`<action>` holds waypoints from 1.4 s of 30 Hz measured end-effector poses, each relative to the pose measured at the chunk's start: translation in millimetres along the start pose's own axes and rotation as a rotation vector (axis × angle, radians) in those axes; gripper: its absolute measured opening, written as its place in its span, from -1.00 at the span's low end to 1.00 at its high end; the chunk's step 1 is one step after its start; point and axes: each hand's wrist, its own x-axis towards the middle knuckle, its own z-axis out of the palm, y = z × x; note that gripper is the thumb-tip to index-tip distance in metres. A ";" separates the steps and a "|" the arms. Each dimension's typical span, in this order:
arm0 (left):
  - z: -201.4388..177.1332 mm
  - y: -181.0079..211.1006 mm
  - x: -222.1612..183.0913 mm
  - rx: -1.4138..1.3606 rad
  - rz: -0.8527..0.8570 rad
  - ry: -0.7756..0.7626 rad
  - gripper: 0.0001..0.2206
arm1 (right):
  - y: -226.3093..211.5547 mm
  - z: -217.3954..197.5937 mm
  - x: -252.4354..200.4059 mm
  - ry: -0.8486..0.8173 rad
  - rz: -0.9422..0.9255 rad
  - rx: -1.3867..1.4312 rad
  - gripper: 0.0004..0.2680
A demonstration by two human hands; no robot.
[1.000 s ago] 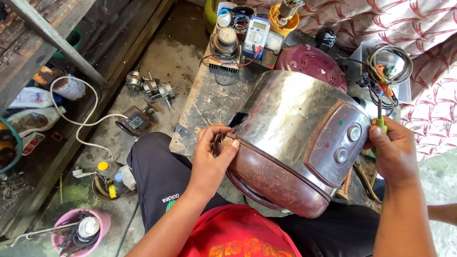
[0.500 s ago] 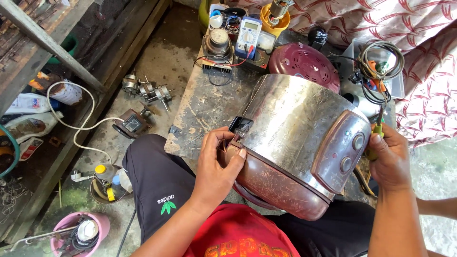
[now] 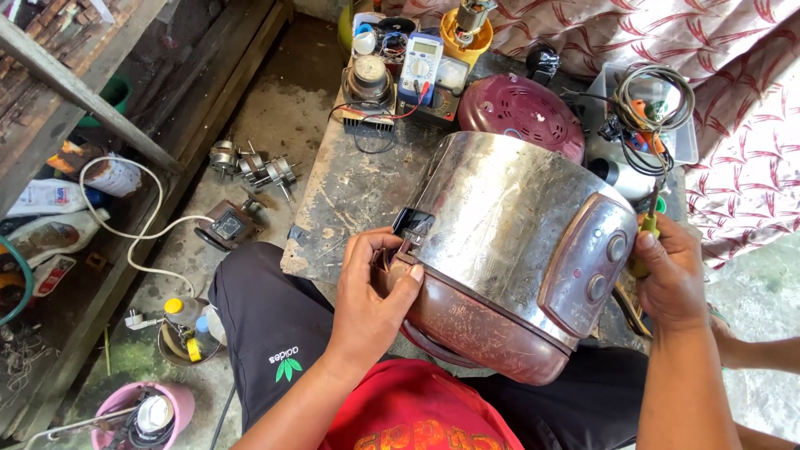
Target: Repairing a rice cooker by securing internal wiring and reassembling the outer metal housing.
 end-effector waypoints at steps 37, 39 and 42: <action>27.7 -203.7 -15.6 -0.962 -0.449 -0.017 -0.26 | 12.8 48.9 -27.5 0.114 0.250 0.222 -0.40; 34.8 -214.9 -15.4 -0.912 -0.440 -0.014 -0.25 | -0.3 66.5 -33.0 0.171 0.227 0.184 -0.42; 38.4 -219.8 -11.8 -0.870 -0.427 -0.004 -0.24 | 12.4 64.1 -33.5 0.217 0.211 0.170 -0.42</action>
